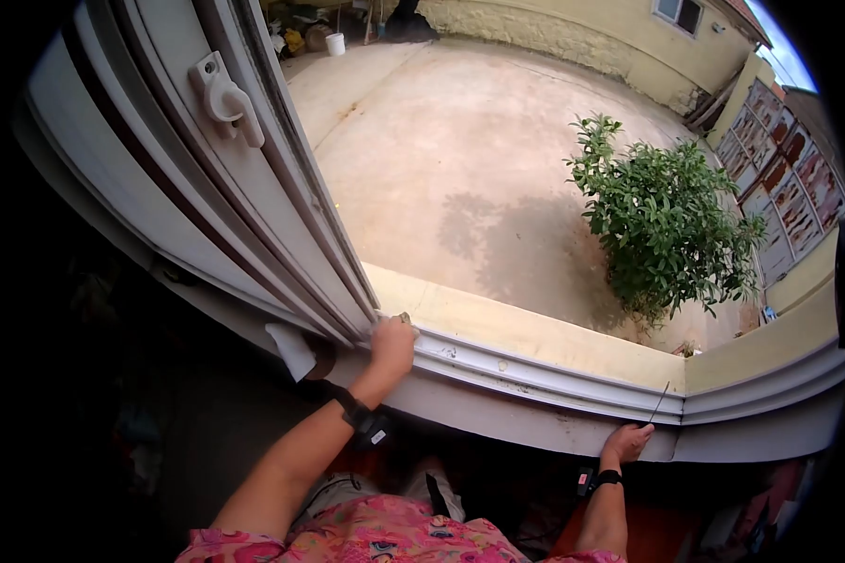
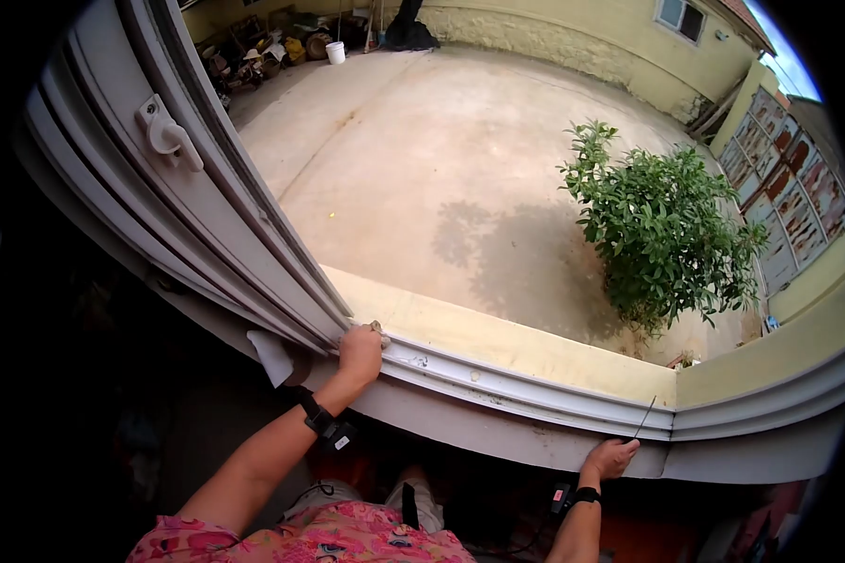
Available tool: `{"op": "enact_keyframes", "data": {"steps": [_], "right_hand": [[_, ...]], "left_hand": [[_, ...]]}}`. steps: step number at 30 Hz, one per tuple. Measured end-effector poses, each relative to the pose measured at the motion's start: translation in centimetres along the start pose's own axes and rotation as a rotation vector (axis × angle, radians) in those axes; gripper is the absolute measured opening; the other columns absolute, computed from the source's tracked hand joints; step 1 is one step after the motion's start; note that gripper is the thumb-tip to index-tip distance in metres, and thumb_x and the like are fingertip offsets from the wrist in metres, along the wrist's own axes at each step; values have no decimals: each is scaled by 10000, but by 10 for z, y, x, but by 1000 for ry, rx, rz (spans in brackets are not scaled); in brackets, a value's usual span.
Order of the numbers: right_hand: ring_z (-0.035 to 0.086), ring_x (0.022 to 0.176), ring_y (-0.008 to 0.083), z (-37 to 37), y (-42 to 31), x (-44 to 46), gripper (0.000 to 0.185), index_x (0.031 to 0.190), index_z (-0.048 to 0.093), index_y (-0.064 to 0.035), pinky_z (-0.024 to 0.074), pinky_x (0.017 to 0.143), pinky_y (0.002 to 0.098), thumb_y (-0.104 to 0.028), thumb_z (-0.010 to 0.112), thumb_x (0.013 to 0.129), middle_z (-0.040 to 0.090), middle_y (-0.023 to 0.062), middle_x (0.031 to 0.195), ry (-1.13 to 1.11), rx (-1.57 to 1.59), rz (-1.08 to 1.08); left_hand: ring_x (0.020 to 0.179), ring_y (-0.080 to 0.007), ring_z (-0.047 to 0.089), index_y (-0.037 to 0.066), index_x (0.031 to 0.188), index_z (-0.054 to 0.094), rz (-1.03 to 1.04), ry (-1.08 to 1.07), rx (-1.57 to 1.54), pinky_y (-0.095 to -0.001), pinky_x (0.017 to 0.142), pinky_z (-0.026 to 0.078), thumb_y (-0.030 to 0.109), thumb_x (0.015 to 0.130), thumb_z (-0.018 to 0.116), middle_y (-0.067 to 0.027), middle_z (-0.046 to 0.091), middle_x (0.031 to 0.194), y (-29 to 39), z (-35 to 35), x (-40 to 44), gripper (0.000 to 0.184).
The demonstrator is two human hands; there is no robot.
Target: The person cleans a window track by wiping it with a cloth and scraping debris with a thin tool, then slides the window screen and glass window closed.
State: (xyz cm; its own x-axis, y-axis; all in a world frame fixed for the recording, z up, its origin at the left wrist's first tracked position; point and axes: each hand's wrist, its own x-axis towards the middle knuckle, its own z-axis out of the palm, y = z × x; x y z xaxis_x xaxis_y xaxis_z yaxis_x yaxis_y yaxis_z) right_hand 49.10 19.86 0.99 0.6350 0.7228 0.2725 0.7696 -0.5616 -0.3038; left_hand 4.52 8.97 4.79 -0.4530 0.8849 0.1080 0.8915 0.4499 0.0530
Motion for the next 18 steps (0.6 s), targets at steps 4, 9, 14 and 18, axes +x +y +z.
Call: {"op": "enact_keyframes", "data": {"steps": [4,9,14,18], "right_hand": [[553,922,399,8,7,3,235,1036,449,-32,450,735,499,-170,420,848,552,194,1067,18,4,-21],[550,915,403,3,4,2,220,1021,434,-27,447,725,496,-148,447,838,548,195,1076,-7,31,-29],[551,903,402,10,9,3,205,1002,439,-27,449,718,495,-147,444,836,552,192,1058,24,31,-32],[555,886,403,12,8,4,204,996,444,-30,453,706,493,-155,445,835,560,185,1033,21,29,-24]], "left_hand": [[798,-261,563,53,682,610,77,80,-359,-349,686,472,109,765,535,-114,599,797,25,2,-8,125],[737,-259,536,30,681,576,201,309,-269,-356,639,468,58,703,531,-95,531,716,7,-21,-13,57],[729,-235,535,80,677,560,243,252,194,-341,596,466,74,636,558,-83,522,705,-36,1,0,42],[747,-233,556,58,746,624,135,-26,246,-311,628,465,74,707,555,-97,577,738,-32,-4,1,82]]}}
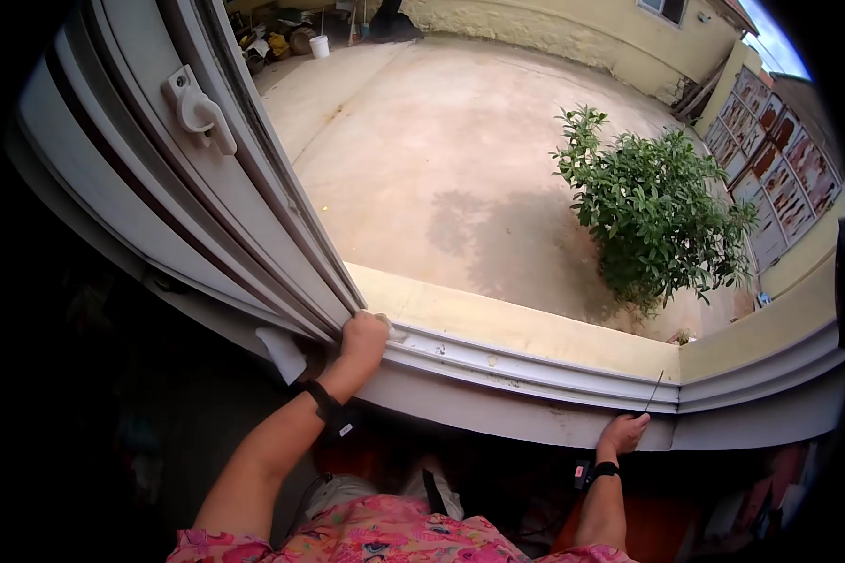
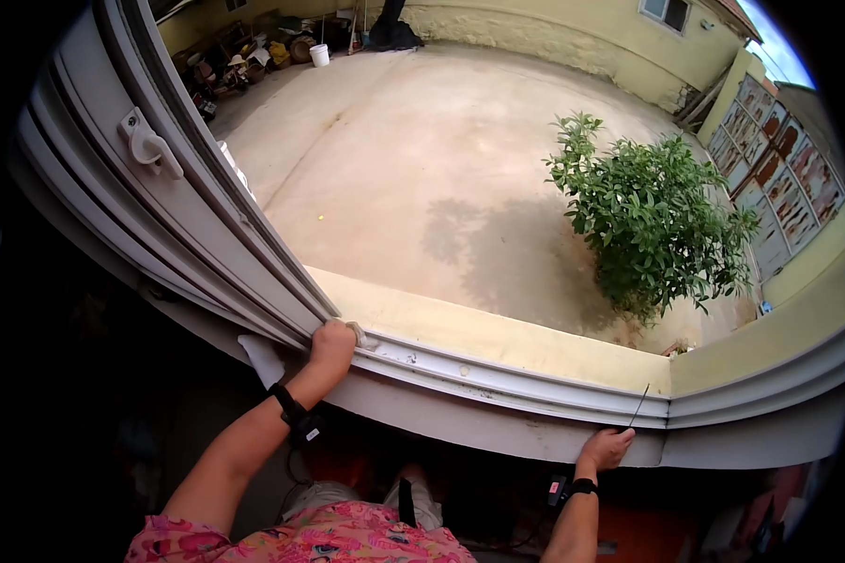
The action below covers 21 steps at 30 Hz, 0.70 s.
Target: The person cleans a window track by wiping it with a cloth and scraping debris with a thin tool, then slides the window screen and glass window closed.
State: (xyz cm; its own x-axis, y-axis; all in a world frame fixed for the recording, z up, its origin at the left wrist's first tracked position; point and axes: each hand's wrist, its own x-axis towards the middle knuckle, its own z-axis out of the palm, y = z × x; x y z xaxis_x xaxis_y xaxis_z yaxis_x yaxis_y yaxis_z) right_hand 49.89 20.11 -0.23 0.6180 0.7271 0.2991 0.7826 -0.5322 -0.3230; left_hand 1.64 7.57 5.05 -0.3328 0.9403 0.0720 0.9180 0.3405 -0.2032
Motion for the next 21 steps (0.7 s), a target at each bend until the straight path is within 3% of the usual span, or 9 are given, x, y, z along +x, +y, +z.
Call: {"op": "enact_keyframes", "data": {"steps": [6,9,16,21], "right_hand": [[553,876,402,-7,-5,-4,194,979,451,-31,449,695,495,-164,440,839,562,191,1014,25,5,-8],[552,868,402,-6,-2,-5,175,948,453,-26,446,693,495,-163,438,839,563,192,1004,42,1,-22],[550,861,405,-6,-6,-6,163,928,449,-19,444,686,498,-157,435,841,561,194,972,57,8,-28],[543,875,397,-7,-5,-6,170,929,445,-24,438,690,497,-172,444,846,555,192,962,36,4,-28]], "left_hand": [[798,-237,548,73,739,636,-71,134,-136,-345,706,454,107,724,553,-87,603,750,14,2,-6,91],[807,-249,538,59,723,627,36,93,-221,-367,714,443,139,742,545,-99,589,749,39,-16,-9,116],[761,-296,552,33,715,624,144,134,-422,-378,696,466,196,787,587,-134,581,757,102,-25,-4,182],[756,-296,563,28,727,618,92,108,-728,-386,662,476,213,763,632,-138,576,755,133,-29,-2,189]]}}
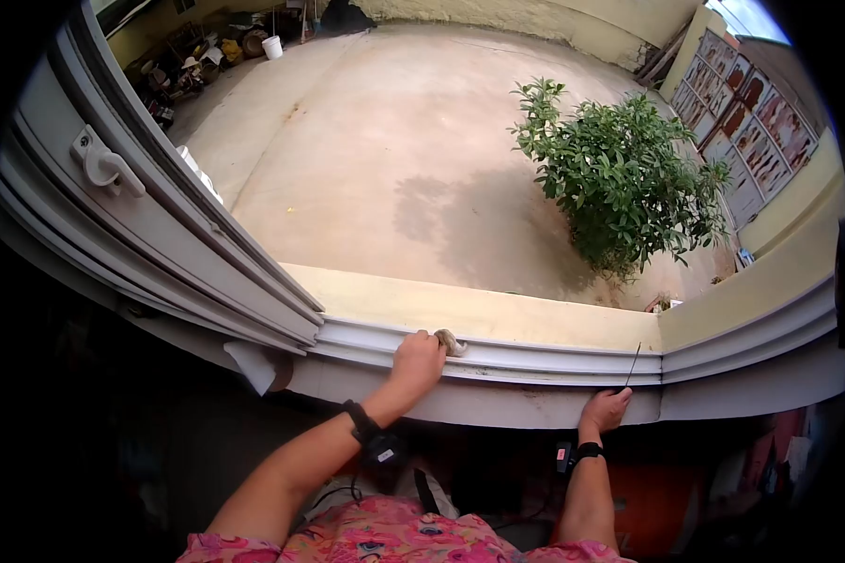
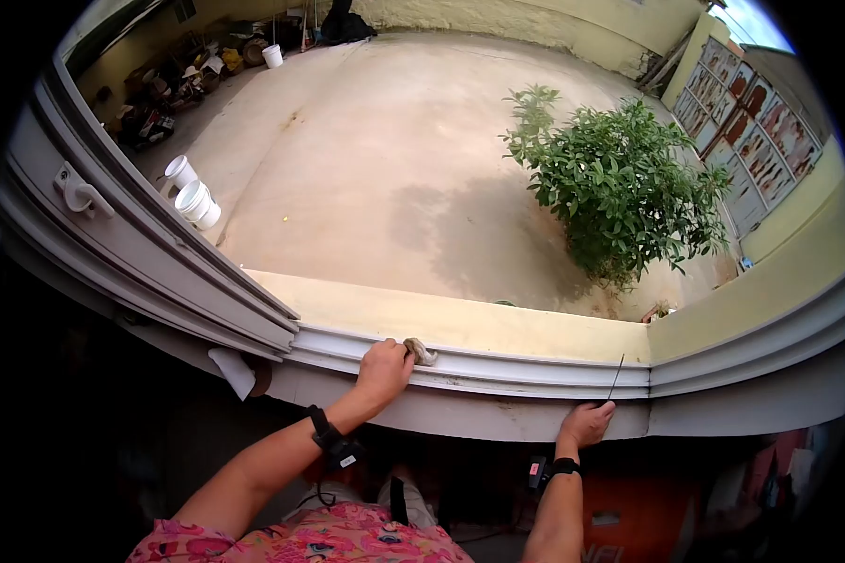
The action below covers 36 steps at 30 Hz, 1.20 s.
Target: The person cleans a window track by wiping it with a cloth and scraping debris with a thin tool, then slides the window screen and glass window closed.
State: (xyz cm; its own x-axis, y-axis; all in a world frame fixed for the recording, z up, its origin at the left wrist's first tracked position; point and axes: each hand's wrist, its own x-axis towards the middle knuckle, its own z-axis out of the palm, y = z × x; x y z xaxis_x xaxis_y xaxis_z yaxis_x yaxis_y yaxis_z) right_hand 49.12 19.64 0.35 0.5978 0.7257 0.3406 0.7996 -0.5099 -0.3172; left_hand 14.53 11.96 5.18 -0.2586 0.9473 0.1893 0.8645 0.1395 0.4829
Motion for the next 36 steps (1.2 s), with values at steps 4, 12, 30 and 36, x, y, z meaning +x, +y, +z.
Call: {"op": "enact_keyframes", "data": {"steps": [4,12,30,36], "right_hand": [[540,866,404,-4,-2,-1,166,922,441,-17,435,701,495,-157,452,834,554,199,944,0,3,-8],[544,873,398,-3,-2,-2,176,962,433,-40,435,694,499,-156,456,831,559,191,958,-25,5,12],[556,853,382,-3,-3,-3,193,980,447,-46,448,691,479,-147,485,819,559,176,952,-25,-16,19],[551,867,379,-2,-3,-5,183,956,440,-44,448,693,477,-149,488,815,557,175,958,-14,9,9]], "left_hand": [[749,-294,564,34,730,619,11,-42,57,-382,643,475,221,742,660,-130,577,760,22,-3,4,192],[710,-265,594,24,802,603,-191,-142,-285,-353,643,484,125,734,659,-120,604,746,-8,-12,15,134],[855,-290,584,-24,896,626,104,27,-105,-328,745,488,25,720,578,-147,588,949,-105,-102,-20,189],[919,-328,543,-15,893,620,158,-46,114,-384,812,444,109,730,610,-169,588,940,-93,-95,-25,205]]}}
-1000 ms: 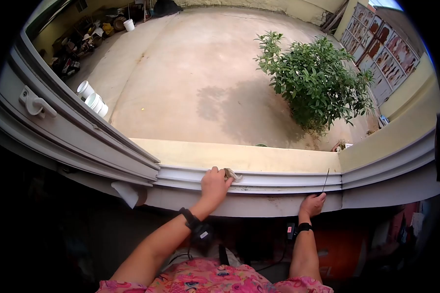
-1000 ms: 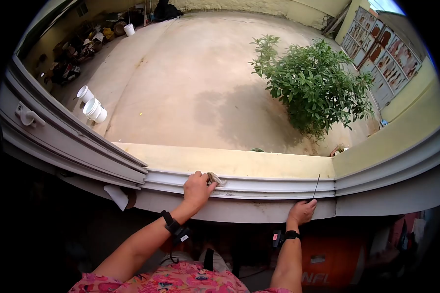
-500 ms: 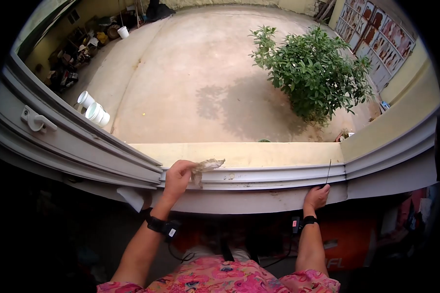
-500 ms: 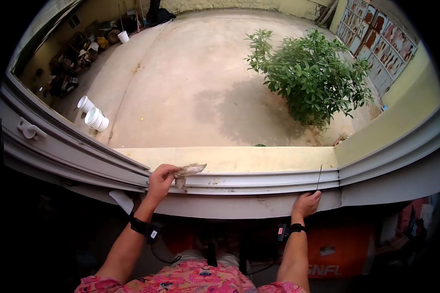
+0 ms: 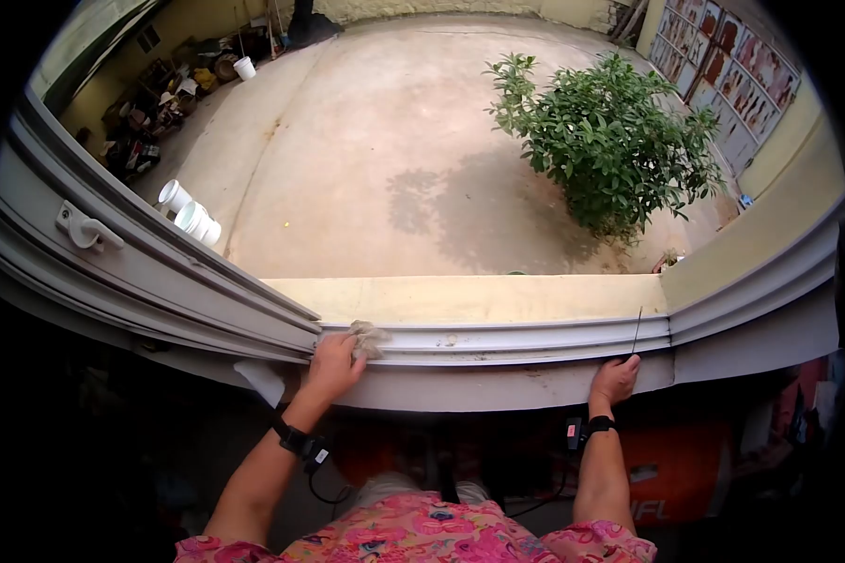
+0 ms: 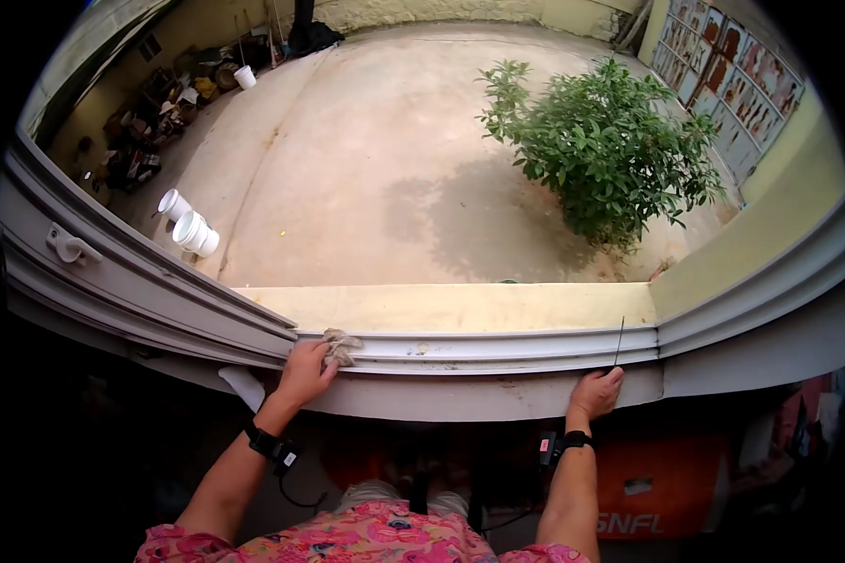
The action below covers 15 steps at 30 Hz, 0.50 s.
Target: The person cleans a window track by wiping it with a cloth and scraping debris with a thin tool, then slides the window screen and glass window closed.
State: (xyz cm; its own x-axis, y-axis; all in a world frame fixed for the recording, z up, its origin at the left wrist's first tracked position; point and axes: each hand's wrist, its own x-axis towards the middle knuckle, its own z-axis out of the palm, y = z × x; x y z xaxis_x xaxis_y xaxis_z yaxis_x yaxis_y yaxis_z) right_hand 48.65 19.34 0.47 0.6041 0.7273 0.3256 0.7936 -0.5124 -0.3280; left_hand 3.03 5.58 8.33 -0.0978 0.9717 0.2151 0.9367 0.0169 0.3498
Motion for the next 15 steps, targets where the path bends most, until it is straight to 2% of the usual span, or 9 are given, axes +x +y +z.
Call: {"op": "enact_keyframes", "data": {"steps": [1,3,6,10,13,15], "right_hand": [[550,873,378,-1,0,1,180,948,437,-42,448,693,478,-149,489,813,556,175,959,-12,-15,11],[549,873,378,-3,-2,1,178,943,436,-41,447,694,478,-149,489,812,556,175,958,-12,-12,15],[548,872,377,-4,-5,0,174,934,435,-41,446,695,478,-151,488,810,555,174,955,-6,-2,10],[548,869,373,-6,-6,1,168,926,436,-41,446,691,475,-147,489,808,554,169,942,0,-19,8],[548,870,372,-4,-4,1,170,922,437,-37,446,690,474,-147,491,805,554,167,943,11,-8,-5],[545,876,380,-4,-2,1,172,932,435,-38,446,689,482,-148,481,809,549,174,955,-5,-11,-1]], "left_hand": [[919,-328,543,-15,893,620,1,-1,-3,-384,812,444,109,730,610,-169,588,940,1,6,1,205],[825,-307,523,20,755,585,19,-31,137,-400,720,443,97,728,579,-128,556,827,2,22,7,82],[756,-307,508,35,685,559,75,2,93,-410,679,440,74,725,563,-112,520,736,18,42,17,55],[753,-303,520,32,679,578,89,-86,-10,-396,676,450,80,730,567,-119,538,735,70,53,40,70],[807,-306,526,28,707,590,97,-194,-91,-395,710,452,79,747,574,-128,553,792,96,64,58,66],[826,-294,532,26,735,613,92,-355,-69,-385,714,460,79,744,589,-124,563,818,107,64,71,59]]}}
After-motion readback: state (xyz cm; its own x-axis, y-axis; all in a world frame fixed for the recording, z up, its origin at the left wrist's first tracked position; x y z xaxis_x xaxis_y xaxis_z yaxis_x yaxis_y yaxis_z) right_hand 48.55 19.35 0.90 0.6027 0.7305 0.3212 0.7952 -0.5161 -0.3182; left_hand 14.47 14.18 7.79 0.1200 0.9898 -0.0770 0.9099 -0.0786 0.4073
